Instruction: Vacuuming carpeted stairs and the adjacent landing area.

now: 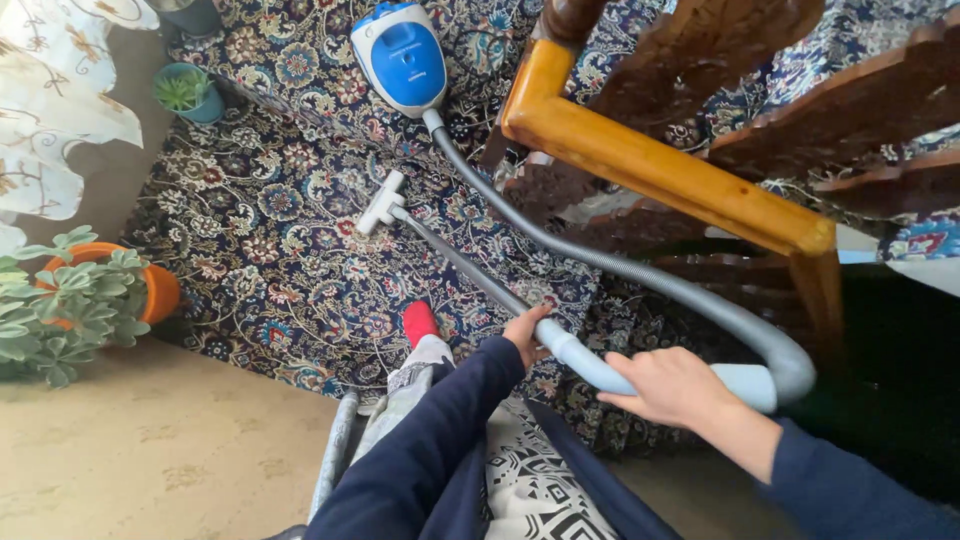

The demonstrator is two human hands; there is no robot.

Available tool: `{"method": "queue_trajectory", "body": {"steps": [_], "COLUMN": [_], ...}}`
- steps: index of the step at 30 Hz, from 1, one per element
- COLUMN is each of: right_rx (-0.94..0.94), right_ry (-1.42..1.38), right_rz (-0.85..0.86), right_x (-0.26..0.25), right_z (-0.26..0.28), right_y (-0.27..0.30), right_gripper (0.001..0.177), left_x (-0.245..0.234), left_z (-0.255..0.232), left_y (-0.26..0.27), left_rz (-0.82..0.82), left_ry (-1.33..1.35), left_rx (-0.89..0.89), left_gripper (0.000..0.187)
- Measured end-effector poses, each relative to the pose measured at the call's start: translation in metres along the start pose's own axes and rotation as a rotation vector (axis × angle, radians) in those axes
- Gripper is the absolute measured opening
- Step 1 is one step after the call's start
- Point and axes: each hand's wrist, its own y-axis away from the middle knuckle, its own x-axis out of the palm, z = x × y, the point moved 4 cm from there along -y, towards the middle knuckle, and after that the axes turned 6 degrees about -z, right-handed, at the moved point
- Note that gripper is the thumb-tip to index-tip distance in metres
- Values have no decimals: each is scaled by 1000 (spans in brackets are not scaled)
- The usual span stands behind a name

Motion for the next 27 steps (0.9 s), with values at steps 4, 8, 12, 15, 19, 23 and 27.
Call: {"method": "queue_trajectory", "body": {"steps": [4,8,12,15,19,23,27], "right_rx": [108,37,-18,-3,-4,-150,-227], "right_ry": [80,133,183,186,191,174,-12], "right_rz": [86,213,73,84,105,86,-37], "right_x": [-5,12,-1,-12,-15,23,47], "right_z": [-18,-52,-90,-102,-114,-133,-83], "right_y": [80,120,109,92,65,16,-80], "right_gripper": [54,50,34,36,39,42,30], "left_x": [26,71,99,102,94,57,-56], "left_z": [92,118,100,84,60,25,-47], "left_y": [-89,-52,-40,-46,-61,-94,-114], "left_rz": [92,234,258,197,116,-72,-221], "left_ry": [166,83,69,72,77,21,168], "left_rx": [-209,-256,-139,-32,25,154,352], "left_gripper": [24,25,27,28,28,38,31]}}
